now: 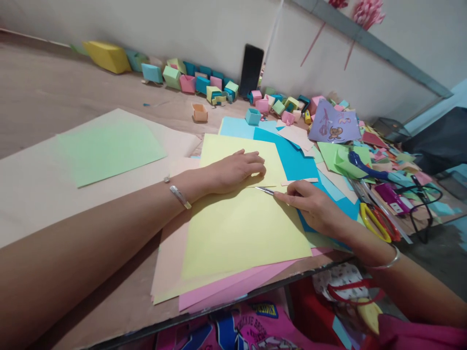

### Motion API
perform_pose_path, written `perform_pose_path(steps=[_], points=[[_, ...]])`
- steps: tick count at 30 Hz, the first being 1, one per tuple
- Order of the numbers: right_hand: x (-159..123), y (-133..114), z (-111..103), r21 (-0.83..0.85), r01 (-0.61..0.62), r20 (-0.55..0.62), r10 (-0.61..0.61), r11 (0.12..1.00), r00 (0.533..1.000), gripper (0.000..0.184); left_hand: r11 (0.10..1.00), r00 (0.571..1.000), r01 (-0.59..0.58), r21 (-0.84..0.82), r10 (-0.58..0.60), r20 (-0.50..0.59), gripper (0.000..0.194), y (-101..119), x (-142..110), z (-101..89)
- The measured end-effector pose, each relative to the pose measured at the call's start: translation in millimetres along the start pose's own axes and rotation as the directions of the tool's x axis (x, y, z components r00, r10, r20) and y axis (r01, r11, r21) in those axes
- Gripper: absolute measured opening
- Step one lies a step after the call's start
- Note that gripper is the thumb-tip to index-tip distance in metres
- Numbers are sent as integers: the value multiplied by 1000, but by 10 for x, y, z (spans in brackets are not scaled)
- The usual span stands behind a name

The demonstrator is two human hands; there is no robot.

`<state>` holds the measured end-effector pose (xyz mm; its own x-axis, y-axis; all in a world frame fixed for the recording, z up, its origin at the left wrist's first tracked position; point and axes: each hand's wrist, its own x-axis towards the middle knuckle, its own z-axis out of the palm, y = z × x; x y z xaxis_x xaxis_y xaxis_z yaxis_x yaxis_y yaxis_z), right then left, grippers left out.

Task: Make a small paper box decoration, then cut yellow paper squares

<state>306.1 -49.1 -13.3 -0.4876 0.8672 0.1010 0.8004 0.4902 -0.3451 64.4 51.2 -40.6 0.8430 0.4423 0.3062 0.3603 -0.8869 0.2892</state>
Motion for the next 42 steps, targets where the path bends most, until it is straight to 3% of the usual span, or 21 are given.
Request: perform_pose_path(steps=[7, 12, 17, 19, 23, 28, 33, 42], points=[[104, -77, 17, 33, 85, 40, -86, 996, 995, 44, 997, 998, -67, 26, 67, -22, 27, -13, 19, 6], [169, -173, -10, 68, 22, 72, -27, 997, 997, 41, 997, 997, -67, 24, 68, -23, 25, -11, 17, 8], [144, -183, -117, -59, -19, 156, 28, 998, 987, 40, 998, 998, -56, 36, 56, -22, 27, -11, 17, 5], [144, -182, -176, -146, 35, 189, -7, 989, 982, 36, 998, 999, -33, 50, 34, -10, 27, -10, 10, -10], [175, -184, -287, -296, 258, 259, -182, 920, 949, 38, 999, 1000, 23, 48, -24, 17, 28, -7, -10, -44], [210, -155, -318, -351, 346, 300, -245, 870, 922, 39, 999, 999, 44, 22, -44, 27, 30, 2, -14, -56], [185, -115, -161, -270, 355, 262, -287, 895, 922, 39, 997, 998, 39, 65, -42, 41, 29, -2, -23, -61], [234, -130, 103, -185, 384, 75, -376, 905, 923, 38, 999, 998, 35, 26, -36, 54, 27, -46, -22, -38]])
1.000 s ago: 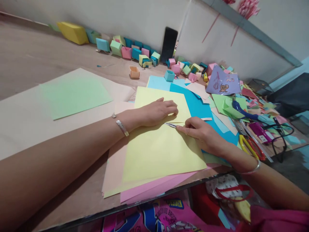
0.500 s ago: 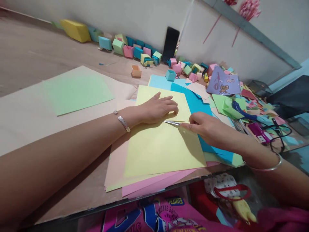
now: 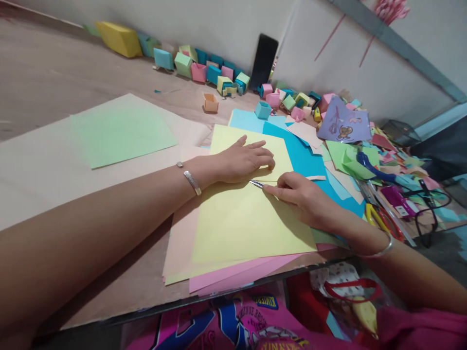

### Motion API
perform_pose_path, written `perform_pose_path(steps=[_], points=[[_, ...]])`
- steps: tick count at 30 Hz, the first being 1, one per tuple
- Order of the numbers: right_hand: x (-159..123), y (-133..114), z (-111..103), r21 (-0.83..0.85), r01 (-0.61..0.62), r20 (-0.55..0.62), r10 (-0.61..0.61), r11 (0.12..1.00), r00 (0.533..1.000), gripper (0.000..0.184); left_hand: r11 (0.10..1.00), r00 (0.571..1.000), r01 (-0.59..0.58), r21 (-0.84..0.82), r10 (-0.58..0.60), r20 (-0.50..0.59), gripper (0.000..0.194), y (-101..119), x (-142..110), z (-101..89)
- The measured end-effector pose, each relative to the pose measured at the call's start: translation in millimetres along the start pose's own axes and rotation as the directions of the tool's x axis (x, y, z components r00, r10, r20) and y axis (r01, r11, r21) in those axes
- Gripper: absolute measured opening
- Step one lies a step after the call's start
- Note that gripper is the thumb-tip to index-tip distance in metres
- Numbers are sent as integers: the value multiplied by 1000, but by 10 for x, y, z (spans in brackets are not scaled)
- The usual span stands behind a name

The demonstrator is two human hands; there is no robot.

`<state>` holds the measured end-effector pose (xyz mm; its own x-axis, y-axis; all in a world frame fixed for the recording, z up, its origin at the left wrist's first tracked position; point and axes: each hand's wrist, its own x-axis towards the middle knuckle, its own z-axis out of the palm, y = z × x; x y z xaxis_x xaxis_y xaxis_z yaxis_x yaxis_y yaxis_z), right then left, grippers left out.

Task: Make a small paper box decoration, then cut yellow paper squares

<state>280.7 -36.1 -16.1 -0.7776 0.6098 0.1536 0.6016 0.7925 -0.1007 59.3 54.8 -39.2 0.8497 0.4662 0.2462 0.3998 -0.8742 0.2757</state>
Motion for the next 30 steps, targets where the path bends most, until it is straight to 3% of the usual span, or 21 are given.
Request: perform_pose_path(steps=[8, 15, 21, 26, 30], points=[[175, -106, 16, 118, -20, 4, 19, 993, 1000, 38, 1000, 998, 26, -1, -26, 56, 26, 21, 13, -45], [389, -246, -47, 276, -261, 128, 234, 925, 964, 34, 1000, 998, 25, 5, -25, 61, 30, -5, 20, -5], [516, -297, -39, 325, -268, 134, 237, 907, 962, 32, 1000, 998, 15, 19, -17, 68, 45, 17, 14, -31], [595, -328, -75, 355, -350, 218, 287, 867, 933, 30, 1000, 998, 11, 4, -12, 65, 47, 10, 9, -34], [601, -298, -68, 387, -292, 183, 238, 875, 954, 26, 1000, 998, 8, 5, -8, 63, 45, -5, -1, -29]])
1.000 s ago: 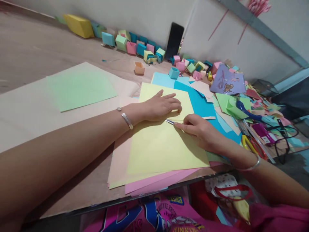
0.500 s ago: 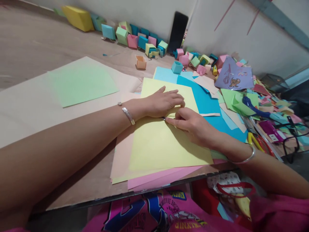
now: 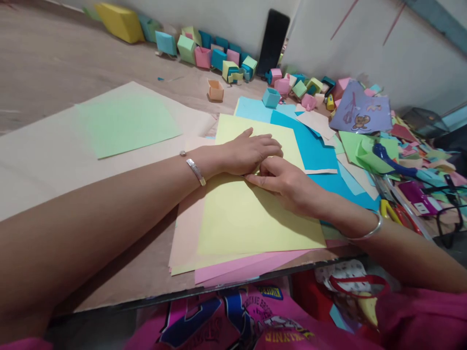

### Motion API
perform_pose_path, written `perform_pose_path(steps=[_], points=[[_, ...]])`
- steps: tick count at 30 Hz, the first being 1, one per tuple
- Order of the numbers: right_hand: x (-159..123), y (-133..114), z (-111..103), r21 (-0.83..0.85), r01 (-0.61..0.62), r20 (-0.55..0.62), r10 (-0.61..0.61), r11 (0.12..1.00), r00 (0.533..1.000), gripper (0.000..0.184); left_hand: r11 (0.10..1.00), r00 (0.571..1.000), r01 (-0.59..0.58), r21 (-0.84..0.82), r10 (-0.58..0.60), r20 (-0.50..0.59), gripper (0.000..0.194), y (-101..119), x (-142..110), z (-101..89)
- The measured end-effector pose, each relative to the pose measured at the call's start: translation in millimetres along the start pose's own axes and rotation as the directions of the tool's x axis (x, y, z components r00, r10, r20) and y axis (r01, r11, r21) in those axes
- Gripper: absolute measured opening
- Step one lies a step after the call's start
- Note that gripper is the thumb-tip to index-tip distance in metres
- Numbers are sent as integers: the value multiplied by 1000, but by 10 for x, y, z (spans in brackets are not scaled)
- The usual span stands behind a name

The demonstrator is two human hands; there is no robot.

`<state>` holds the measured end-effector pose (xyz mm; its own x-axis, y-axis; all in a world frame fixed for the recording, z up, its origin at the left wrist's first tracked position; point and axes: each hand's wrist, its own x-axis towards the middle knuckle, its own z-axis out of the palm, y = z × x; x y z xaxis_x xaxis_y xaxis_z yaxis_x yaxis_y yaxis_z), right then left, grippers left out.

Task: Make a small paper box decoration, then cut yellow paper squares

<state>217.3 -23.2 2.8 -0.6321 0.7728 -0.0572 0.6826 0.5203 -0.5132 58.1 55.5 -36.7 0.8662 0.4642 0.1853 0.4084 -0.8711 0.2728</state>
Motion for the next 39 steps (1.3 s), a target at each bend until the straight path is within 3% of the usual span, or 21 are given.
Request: perform_pose_path(steps=[3, 7, 10, 12, 14, 16, 17, 19, 21, 24, 27, 32, 35, 39], points=[[-17, 30, 29, 9, 69, -11, -69, 998, 998, 25, 1000, 1000, -11, 7, 11, -4, 43, 2, -2, 5], [-151, 45, 53, -55, 49, 51, -46, 997, 998, 30, 999, 999, -17, -27, 15, -41, 26, 13, 10, 17], [-389, 112, -66, -149, 212, 62, -205, 966, 977, 32, 997, 998, 8, -78, -13, -55, 30, -7, 10, 28], [-595, 221, -234, -205, 279, -49, -294, 938, 954, 35, 992, 996, 33, -120, -42, -77, 30, -43, -1, 37], [-795, 389, -430, -273, 96, -299, -179, 957, 937, 37, 982, 989, 65, -175, -87, -123, 34, -89, -14, 48], [-938, 598, -593, -301, -157, -511, -20, 941, 859, 39, 970, 972, 102, -219, -144, -183, 39, -129, -23, 58], [-978, 701, -646, -324, -266, -553, 46, 908, 832, 39, 966, 963, 121, -227, -170, -210, 39, -141, -24, 62], [-981, 856, -686, -437, -369, -406, 186, 820, 895, 36, 968, 952, 143, -204, -191, -238, 33, -141, -22, 68], [-883, 890, -653, -529, -365, -306, 228, 766, 924, 32, 981, 960, 125, -146, -157, -234, 28, -115, -17, 73], [-581, 701, -540, -496, -248, -299, 104, 832, 949, 30, 995, 967, 78, -62, -91, -237, 33, -62, -16, 91], [-208, 428, -418, -383, -151, -170, 91, 911, 981, 25, 996, 954, 79, -36, -86, -288, 39, -41, -31, 130], [169, 310, -277, -376, -347, -149, 314, 859, 938, 17, 993, 928, 112, -33, -116, -354, 44, -46, -63, 184], [198, 362, -242, -308, -347, -127, 323, 886, 938, 9, 987, 915, 160, 30, -137, -379, 44, -14, -54, 126], [160, 410, -310, -244, -279, -119, 257, 929, 959, 10, 980, 887, 120, 158, -35, -460, 32, 199, -47, -66]])
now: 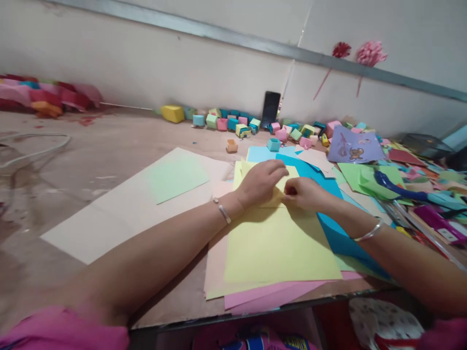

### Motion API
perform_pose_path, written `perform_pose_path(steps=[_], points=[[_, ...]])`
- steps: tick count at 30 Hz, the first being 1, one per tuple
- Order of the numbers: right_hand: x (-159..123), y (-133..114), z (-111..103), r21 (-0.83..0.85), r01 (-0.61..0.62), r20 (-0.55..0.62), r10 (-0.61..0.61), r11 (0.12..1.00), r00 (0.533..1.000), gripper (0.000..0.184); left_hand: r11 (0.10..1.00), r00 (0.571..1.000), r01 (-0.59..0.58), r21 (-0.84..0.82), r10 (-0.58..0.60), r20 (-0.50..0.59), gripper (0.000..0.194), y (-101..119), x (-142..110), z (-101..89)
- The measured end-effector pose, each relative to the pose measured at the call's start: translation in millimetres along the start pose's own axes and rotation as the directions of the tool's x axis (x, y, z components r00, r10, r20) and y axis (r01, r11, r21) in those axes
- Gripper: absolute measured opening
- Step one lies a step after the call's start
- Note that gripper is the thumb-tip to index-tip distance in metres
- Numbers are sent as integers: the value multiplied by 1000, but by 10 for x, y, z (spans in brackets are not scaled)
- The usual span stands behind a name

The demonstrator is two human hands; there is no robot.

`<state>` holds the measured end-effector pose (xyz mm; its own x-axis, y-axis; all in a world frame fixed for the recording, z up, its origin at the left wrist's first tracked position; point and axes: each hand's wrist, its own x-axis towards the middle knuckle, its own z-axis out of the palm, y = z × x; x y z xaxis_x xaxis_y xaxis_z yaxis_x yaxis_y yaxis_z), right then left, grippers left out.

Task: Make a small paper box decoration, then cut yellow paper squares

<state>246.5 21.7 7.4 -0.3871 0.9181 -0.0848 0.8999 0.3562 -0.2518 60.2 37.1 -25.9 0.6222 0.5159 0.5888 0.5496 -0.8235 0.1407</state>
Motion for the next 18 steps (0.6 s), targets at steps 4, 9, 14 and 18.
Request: perform_pose_path(steps=[4, 9, 14, 18], points=[[37, 113, -273, 119, 109, -161, -89, 987, 983, 13, 875, 870, -483, -27, 483, 105, 31, 418, 5, -141], [236, -61, -616, 559, 173, -106, -138, 811, 985, 18, 694, 670, -691, -204, 720, 182, 20, 767, -89, -79], [596, -794, -560, 748, 185, 71, -353, 638, 933, 25, 742, 701, -625, -245, 671, 241, 16, 745, -138, -128], [860, -1177, -396, 678, 180, 192, -408, 713, 892, 15, 749, 710, -618, -239, 662, 241, 15, 752, -149, -181]])
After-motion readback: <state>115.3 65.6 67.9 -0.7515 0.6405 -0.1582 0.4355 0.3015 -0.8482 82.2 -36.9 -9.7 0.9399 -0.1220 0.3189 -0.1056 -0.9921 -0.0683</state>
